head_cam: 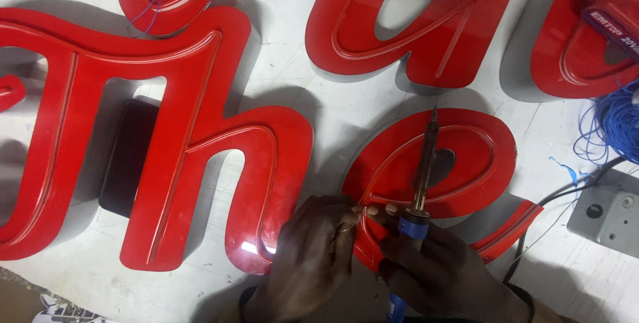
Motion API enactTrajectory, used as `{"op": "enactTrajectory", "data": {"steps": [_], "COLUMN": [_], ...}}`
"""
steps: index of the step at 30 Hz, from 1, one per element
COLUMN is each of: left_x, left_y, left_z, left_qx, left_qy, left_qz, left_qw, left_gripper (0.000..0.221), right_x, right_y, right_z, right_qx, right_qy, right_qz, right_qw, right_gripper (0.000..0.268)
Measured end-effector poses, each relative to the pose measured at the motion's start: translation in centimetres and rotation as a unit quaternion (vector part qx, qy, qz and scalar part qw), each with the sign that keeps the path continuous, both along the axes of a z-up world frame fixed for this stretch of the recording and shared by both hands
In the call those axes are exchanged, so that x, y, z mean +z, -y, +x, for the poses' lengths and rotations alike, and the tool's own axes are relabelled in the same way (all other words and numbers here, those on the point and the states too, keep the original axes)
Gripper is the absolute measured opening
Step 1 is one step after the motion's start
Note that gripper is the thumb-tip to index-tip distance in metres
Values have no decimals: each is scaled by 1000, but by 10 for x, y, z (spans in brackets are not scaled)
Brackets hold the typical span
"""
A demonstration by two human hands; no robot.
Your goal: The person wires a red neon-style sign by hand, using a soldering iron to join wires inside the letter shapes and manipulating spools of wire.
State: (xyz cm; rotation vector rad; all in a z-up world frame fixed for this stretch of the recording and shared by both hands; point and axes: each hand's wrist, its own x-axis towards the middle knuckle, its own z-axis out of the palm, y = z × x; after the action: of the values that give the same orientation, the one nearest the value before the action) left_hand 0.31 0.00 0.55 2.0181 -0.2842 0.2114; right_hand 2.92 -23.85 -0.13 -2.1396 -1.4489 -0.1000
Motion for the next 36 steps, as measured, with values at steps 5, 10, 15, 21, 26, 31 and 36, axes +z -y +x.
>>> {"op": "enactTrajectory", "data": {"steps": [5, 10, 15, 21, 26, 31, 36], "left_x": [7, -1, 1, -4, -8, -5, -1], "left_y": [-1, 4, 10, 19, 20, 19, 13], "left_z": [6, 3, -1, -3, -4, -4, -6], "left_qx": [-22, -1, 51, 84, 92, 80, 62], "left_qy": [-45, -85, -116, -122, -143, -154, 12], "left_qz": [23, 35, 22, -4, -5, -52, 42], "left_qw": [998, 996, 992, 989, 985, 983, 997], "left_gripper": [4, 15, 31, 45, 42, 46, 26], "right_x": [0, -9, 3, 9, 3, 14, 13], "right_y": [4, 5, -3, -4, -1, -6, -5], "right_z": [-4, -5, 2, 6, 2, 6, 8], "right_qx": [-17, -7, -13, -5, -17, -9, 7], "right_qy": [5, -7, 10, -1, 11, -1, -27], "right_qz": [-11, 10, 5, 1, 11, 10, -1], "right_qw": [1000, 1000, 1000, 1000, 1000, 1000, 1000], "right_gripper": [13, 11, 17, 19, 18, 17, 20]}}
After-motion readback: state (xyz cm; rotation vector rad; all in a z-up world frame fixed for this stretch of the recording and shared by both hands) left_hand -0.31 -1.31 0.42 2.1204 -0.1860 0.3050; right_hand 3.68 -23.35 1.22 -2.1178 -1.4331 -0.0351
